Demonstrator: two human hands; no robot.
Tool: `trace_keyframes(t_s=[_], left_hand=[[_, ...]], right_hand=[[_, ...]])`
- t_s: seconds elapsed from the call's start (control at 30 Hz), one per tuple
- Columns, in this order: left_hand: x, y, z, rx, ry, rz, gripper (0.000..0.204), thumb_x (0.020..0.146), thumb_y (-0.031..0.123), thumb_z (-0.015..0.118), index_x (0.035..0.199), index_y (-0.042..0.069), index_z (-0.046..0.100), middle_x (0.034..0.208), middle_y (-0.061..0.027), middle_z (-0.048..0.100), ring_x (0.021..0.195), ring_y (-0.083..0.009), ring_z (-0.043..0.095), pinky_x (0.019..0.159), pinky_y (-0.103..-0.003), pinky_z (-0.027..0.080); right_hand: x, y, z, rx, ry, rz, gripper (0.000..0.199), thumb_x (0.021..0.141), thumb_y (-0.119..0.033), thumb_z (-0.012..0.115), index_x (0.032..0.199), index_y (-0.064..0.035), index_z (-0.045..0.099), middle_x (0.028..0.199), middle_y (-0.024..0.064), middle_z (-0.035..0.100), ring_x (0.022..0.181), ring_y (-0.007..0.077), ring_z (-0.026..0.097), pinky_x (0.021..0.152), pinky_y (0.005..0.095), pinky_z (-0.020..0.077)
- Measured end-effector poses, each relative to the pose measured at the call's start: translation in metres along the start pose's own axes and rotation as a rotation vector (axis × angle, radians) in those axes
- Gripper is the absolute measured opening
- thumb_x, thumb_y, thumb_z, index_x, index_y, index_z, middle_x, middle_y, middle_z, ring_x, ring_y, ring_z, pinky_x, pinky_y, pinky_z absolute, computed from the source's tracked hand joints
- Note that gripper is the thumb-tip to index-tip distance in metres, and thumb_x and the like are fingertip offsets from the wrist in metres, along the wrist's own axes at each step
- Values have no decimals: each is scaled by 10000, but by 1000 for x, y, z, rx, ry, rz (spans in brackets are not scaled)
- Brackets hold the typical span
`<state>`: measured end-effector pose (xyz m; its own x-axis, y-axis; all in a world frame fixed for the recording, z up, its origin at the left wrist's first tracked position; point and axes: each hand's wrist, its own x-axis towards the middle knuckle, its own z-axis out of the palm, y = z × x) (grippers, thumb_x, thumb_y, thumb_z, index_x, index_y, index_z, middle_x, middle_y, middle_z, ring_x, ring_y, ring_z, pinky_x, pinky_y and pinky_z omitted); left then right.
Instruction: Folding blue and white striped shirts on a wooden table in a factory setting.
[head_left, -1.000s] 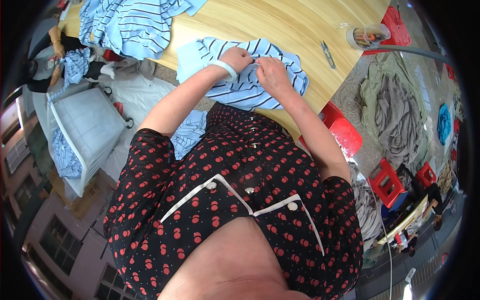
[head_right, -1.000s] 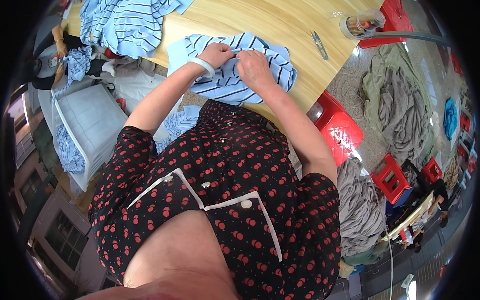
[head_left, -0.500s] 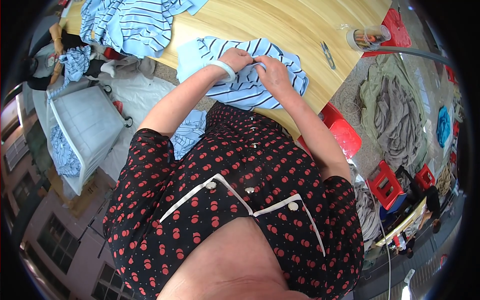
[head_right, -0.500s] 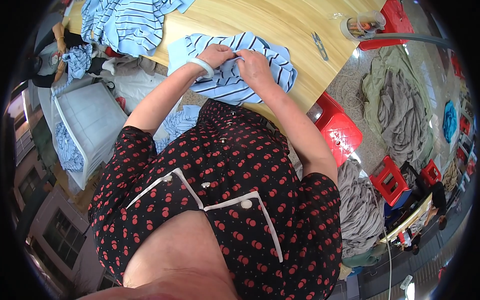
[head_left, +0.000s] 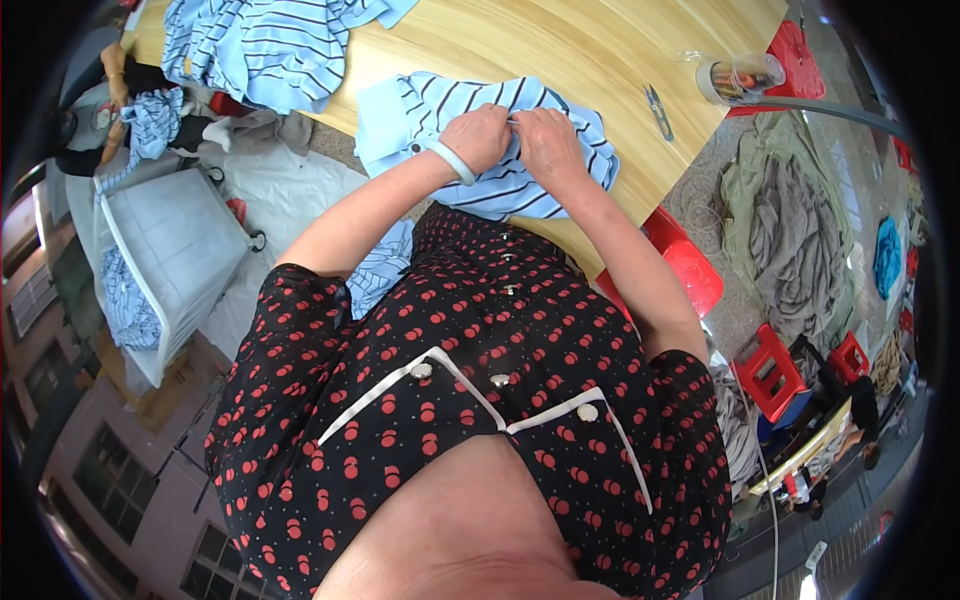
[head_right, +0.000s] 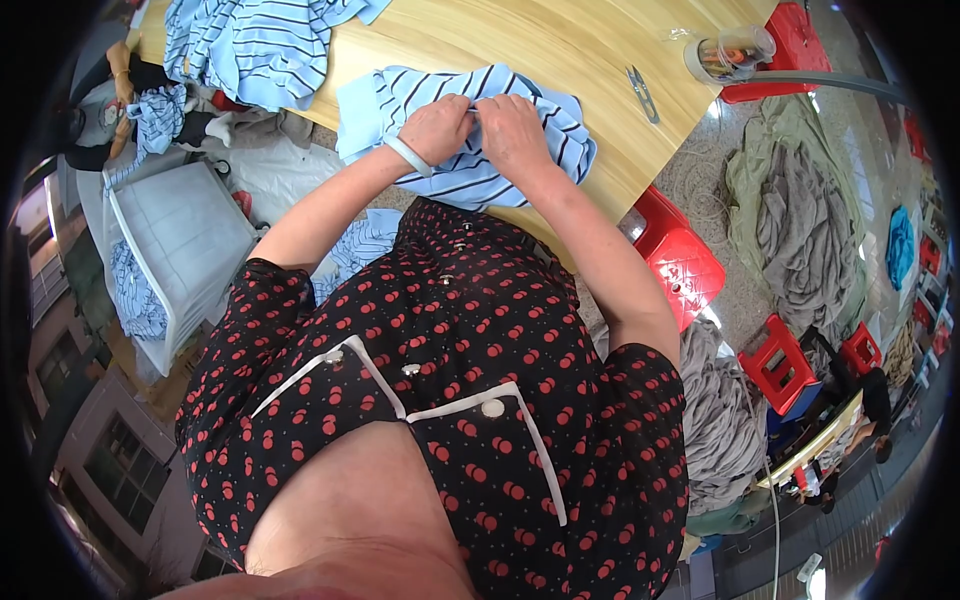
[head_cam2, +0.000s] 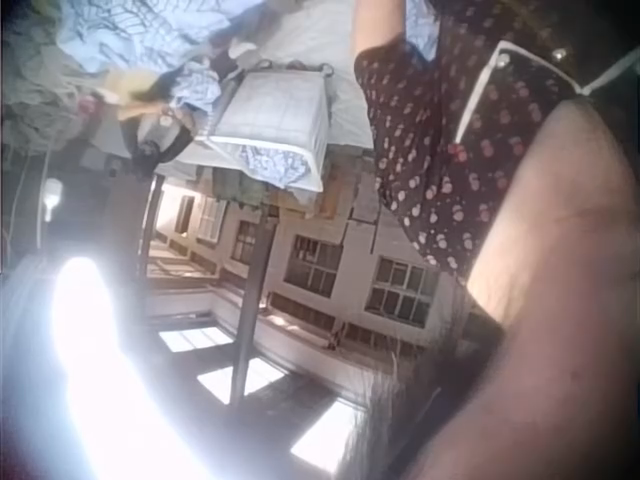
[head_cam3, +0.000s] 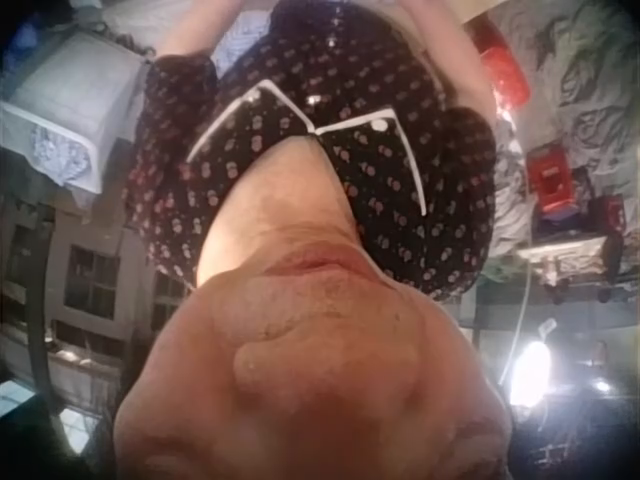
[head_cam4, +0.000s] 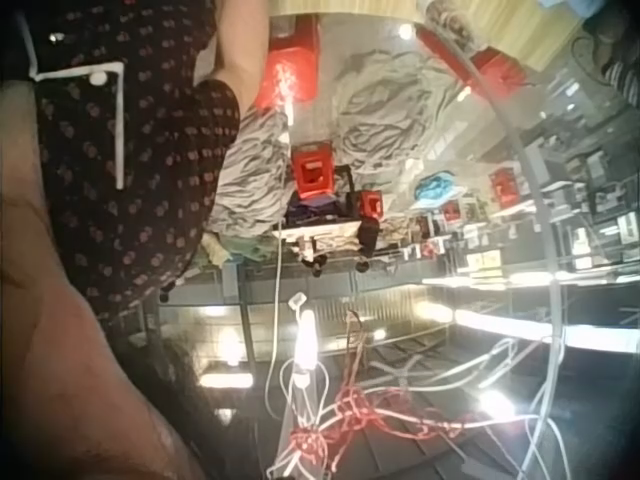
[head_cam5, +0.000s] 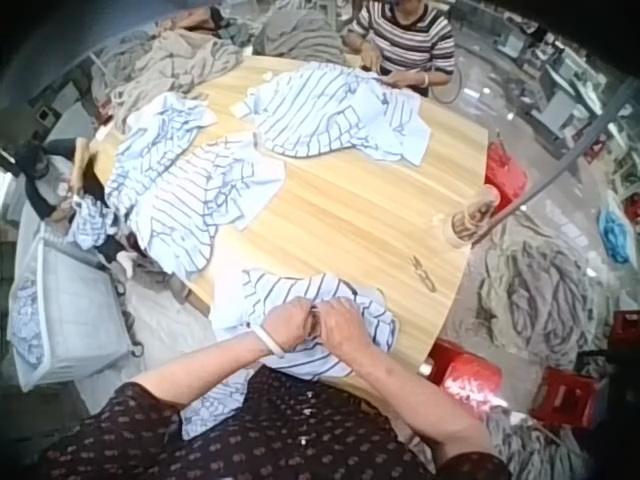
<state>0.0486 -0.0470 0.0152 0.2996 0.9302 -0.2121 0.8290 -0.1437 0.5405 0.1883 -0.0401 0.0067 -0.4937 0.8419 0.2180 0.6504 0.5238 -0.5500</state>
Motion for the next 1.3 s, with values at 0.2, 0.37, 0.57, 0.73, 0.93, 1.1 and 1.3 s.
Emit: trace_keyframes(t_s=[0.2,0.37,0.57,0.73,0.93,1.1,1.3], left_hand=[[-6,0,3,100,66,21,148,750,136,429,752,1,489,730,-196,540,653,-340,548,586,-406,444],[-7,-3,2,24,114,7,137,734,117,425,731,2,498,701,-198,541,653,-337,542,593,-412,433],[-9,0,-7,-99,75,-13,132,732,116,419,728,8,494,704,-200,537,679,-351,523,620,-427,409],[-10,-13,-9,-153,70,80,126,751,113,423,765,12,497,692,-202,526,671,-369,508,592,-433,397],[-15,-19,-23,-209,-8,144,151,767,137,427,798,14,507,714,-184,529,707,-349,507,624,-404,398],[-18,-23,-43,-301,-181,71,192,769,161,432,858,25,534,746,-180,542,733,-335,517,648,-385,405],[-6,-41,-32,-304,-382,-52,234,783,221,422,855,38,549,771,-175,556,758,-323,523,676,-371,408]], right_hand=[[-1,1,4,21,-31,-13,72,719,-38,484,758,-8,537,695,137,530,684,286,498,627,374,386],[-1,-1,5,87,-16,9,95,705,-25,476,774,-4,538,707,144,531,689,296,496,631,380,384],[1,2,3,205,30,10,84,682,-4,442,709,6,521,677,160,522,673,310,487,633,389,382],[3,3,-4,259,-48,16,139,710,-30,435,794,8,537,760,147,549,735,301,506,659,373,393],[10,0,-16,429,-275,153,117,705,-73,471,776,-46,560,743,113,567,743,271,519,709,362,381],[10,14,-27,172,-207,-163,85,686,-117,536,735,-71,587,710,70,550,738,244,492,774,369,337],[6,21,-23,127,-268,-174,67,700,-73,535,746,-39,571,743,74,539,760,235,487,711,315,387]])
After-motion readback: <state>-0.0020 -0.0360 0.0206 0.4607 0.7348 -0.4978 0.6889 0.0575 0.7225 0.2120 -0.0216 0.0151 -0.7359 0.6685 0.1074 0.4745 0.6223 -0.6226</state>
